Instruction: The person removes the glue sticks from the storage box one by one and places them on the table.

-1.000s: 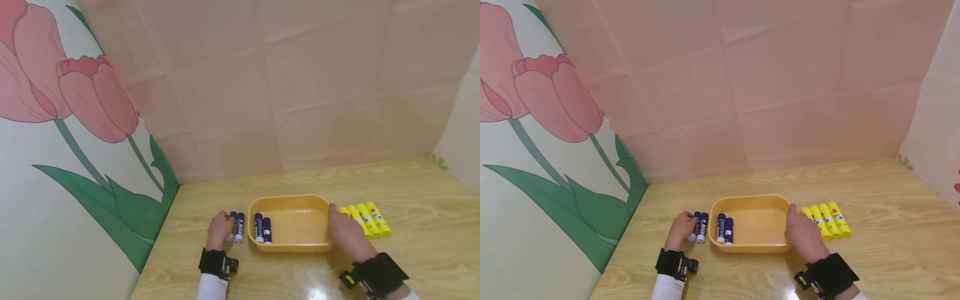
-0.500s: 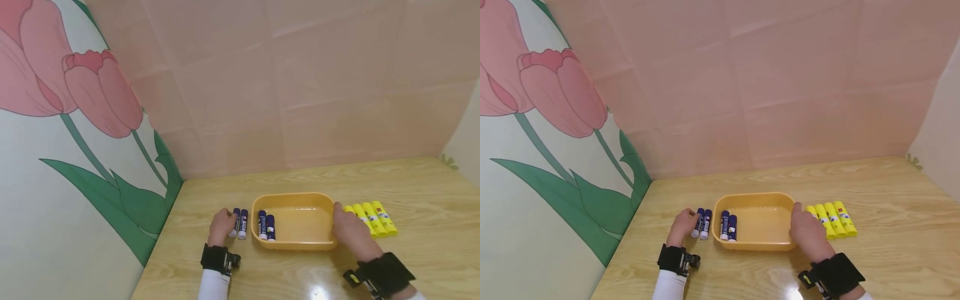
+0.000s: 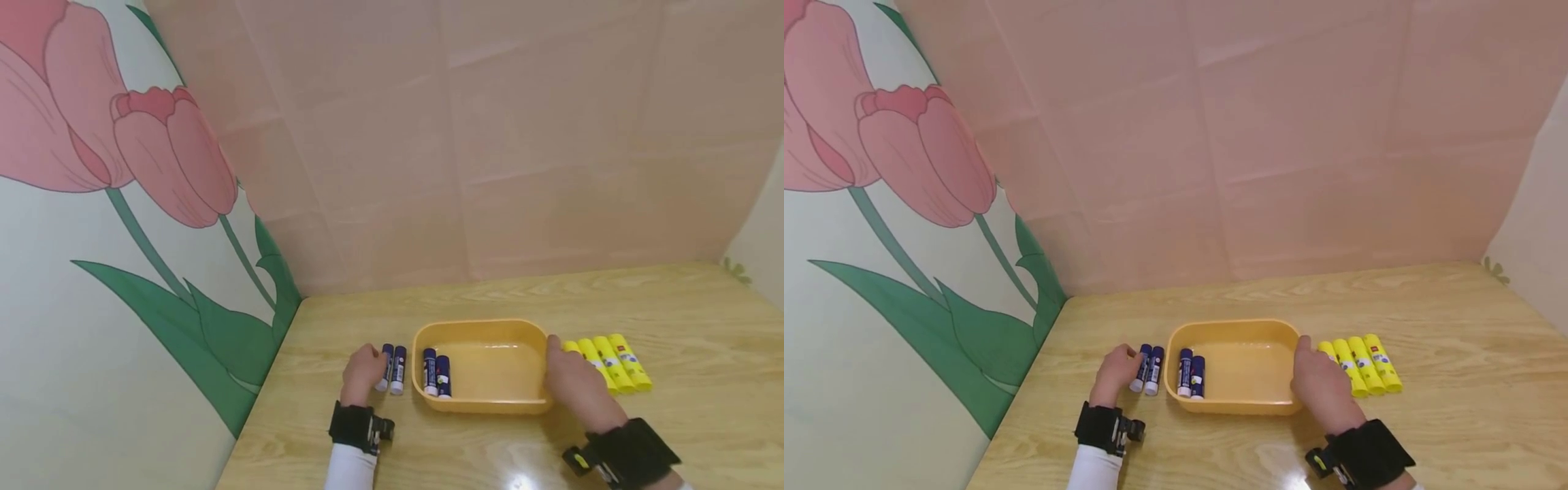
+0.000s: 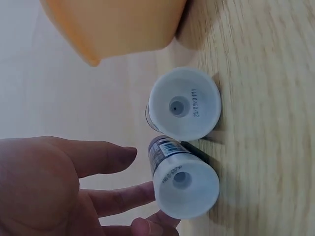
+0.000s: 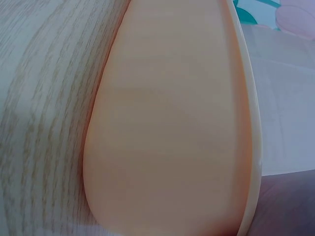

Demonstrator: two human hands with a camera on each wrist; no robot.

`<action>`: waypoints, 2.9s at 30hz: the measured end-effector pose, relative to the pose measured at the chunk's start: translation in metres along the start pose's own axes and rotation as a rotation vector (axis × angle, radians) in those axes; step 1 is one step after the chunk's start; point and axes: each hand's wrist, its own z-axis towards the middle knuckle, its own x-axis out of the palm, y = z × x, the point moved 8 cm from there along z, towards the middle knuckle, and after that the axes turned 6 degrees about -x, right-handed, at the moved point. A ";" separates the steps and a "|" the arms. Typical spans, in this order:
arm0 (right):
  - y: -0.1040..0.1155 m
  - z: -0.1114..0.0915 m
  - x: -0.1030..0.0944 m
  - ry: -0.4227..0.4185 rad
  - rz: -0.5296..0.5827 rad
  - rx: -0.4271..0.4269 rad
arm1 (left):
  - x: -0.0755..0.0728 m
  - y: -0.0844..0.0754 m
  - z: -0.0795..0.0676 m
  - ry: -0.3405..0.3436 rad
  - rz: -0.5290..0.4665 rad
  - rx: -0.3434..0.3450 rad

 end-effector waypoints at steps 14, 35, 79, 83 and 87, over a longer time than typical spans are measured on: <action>0.003 0.004 0.003 -0.047 0.001 -0.022 | -0.006 -0.079 -0.048 -0.111 0.084 0.303; 0.005 0.014 0.005 -0.048 -0.008 -0.008 | 0.073 -0.110 -0.054 -0.145 0.484 0.328; 0.000 0.019 0.007 -0.037 -0.012 -0.017 | -0.043 -0.063 -0.047 -0.178 -0.065 0.262; 0.001 0.018 0.009 -0.028 -0.010 -0.007 | -0.041 -0.062 -0.047 -0.166 -0.055 0.238; 0.001 0.017 0.009 -0.029 -0.008 -0.011 | -0.040 -0.061 -0.048 -0.164 -0.056 0.235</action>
